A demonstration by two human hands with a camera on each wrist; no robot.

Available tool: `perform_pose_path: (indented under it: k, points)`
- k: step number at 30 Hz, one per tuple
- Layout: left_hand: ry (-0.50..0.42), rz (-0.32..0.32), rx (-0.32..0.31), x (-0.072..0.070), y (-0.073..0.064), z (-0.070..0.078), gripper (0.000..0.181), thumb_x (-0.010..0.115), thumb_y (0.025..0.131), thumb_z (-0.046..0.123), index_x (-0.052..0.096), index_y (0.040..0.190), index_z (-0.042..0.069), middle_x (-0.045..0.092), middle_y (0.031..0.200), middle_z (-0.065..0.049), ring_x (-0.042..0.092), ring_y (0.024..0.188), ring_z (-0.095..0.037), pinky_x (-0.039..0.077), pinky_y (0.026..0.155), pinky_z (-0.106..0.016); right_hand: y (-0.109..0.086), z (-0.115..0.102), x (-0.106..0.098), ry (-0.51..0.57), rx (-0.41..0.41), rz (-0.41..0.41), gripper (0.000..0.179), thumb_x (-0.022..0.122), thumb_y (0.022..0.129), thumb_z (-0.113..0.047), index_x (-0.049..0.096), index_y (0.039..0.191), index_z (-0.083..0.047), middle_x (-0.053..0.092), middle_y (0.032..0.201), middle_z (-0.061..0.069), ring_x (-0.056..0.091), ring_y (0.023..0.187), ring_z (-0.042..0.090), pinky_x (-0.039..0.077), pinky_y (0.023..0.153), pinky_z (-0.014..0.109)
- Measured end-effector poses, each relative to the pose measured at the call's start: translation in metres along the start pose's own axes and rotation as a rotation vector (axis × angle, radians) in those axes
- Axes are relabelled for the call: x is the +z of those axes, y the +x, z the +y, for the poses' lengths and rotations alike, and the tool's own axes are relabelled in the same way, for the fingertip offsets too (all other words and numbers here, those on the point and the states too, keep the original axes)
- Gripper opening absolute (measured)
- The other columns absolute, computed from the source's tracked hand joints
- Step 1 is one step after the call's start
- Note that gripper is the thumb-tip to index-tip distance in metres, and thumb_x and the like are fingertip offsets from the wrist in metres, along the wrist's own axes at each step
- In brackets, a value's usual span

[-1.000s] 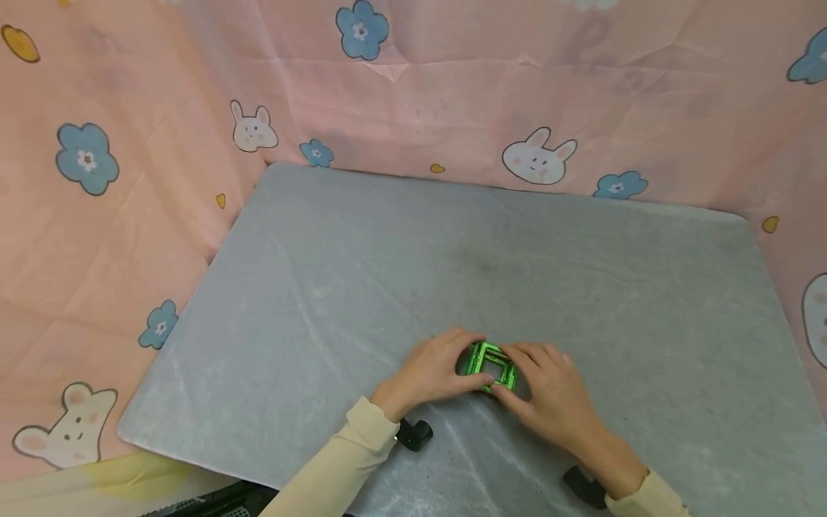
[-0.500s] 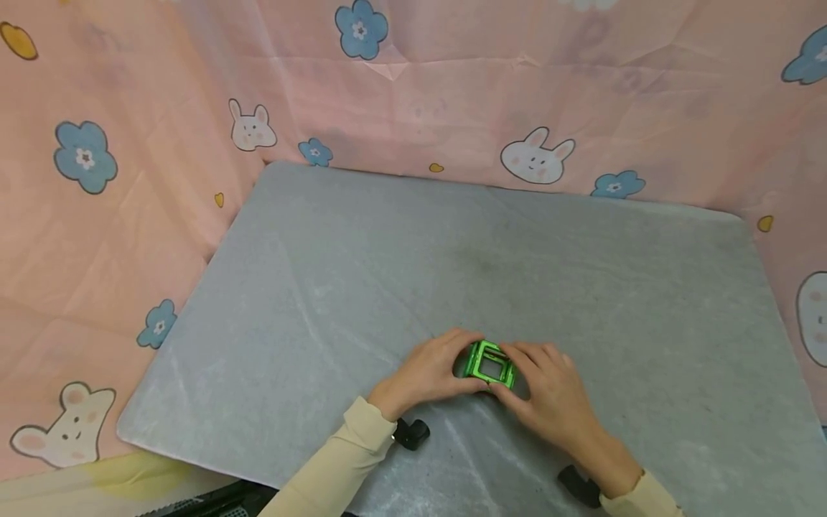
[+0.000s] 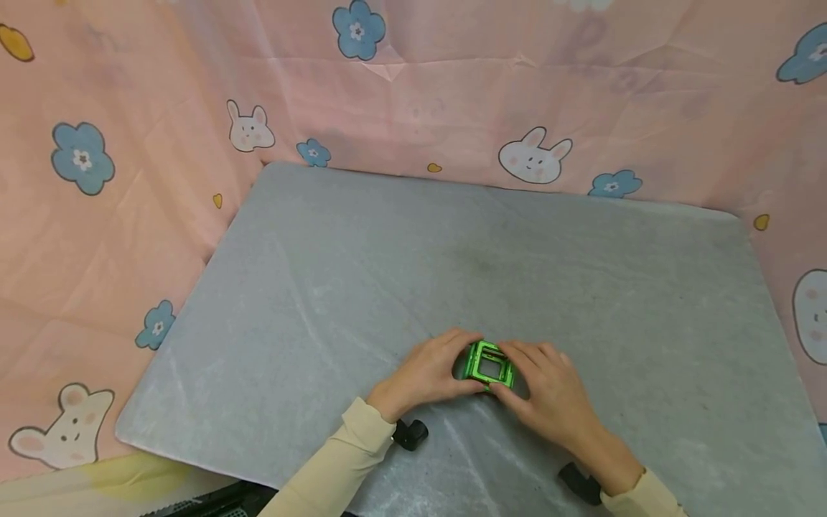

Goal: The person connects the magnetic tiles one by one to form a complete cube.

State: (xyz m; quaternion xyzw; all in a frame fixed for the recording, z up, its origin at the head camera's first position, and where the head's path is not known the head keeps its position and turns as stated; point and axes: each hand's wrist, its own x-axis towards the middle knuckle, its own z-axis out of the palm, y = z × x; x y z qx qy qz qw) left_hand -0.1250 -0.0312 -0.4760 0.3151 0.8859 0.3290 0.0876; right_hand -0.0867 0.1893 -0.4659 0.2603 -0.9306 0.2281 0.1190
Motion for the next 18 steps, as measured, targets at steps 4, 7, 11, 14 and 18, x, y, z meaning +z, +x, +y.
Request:
perform_pose_path:
  k: [4,7,11,14,18]
  points:
    - [0.003,0.004,0.003,0.0,0.0,0.0,0.067,0.08,0.081,0.037,0.053,0.137,0.011,0.061,0.123,-0.001,0.06,0.103,-0.012,0.05,0.083,-0.026,-0.001,-0.001,-0.001,-0.003,0.01,-0.01,0.06,0.081,0.076,-0.035,0.064,0.125,-0.004,0.066,0.115,0.011,0.056,0.096,0.028,0.043,0.07,0.044]
    - [0.004,0.007,0.021,0.0,0.0,-0.001,0.068,0.079,0.082,0.038,0.053,0.138,0.011,0.061,0.123,-0.001,0.06,0.102,-0.012,0.05,0.082,-0.026,-0.001,-0.001,0.0,-0.001,0.014,-0.01,0.061,0.08,0.077,-0.037,0.063,0.125,-0.004,0.066,0.116,0.011,0.056,0.097,0.028,0.043,0.07,0.043]
    - [0.0,0.012,0.038,-0.003,-0.002,-0.001,0.068,0.076,0.084,0.042,0.051,0.139,0.01,0.059,0.127,-0.002,0.06,0.108,-0.014,0.05,0.086,-0.027,0.001,0.0,-0.001,0.011,-0.001,0.023,0.059,0.066,0.09,-0.049,0.064,0.123,-0.001,0.066,0.115,0.014,0.057,0.096,0.032,0.045,0.072,0.047]
    - [0.038,0.057,0.057,-0.01,-0.002,0.0,0.062,0.071,0.089,0.04,0.051,0.139,0.008,0.058,0.13,-0.005,0.057,0.116,-0.018,0.048,0.093,-0.031,0.006,0.002,-0.004,-0.005,-0.007,0.069,0.062,0.051,0.097,-0.053,0.064,0.121,0.003,0.065,0.115,0.017,0.058,0.096,0.038,0.047,0.073,0.055]
    - [0.164,0.169,0.101,-0.021,0.001,0.002,0.051,0.066,0.094,0.033,0.054,0.135,0.005,0.056,0.133,-0.012,0.052,0.125,-0.027,0.042,0.103,-0.038,0.013,0.002,-0.012,-0.066,0.044,0.08,0.052,0.059,0.096,-0.041,0.062,0.123,0.004,0.061,0.121,0.021,0.057,0.102,0.044,0.046,0.074,0.061]
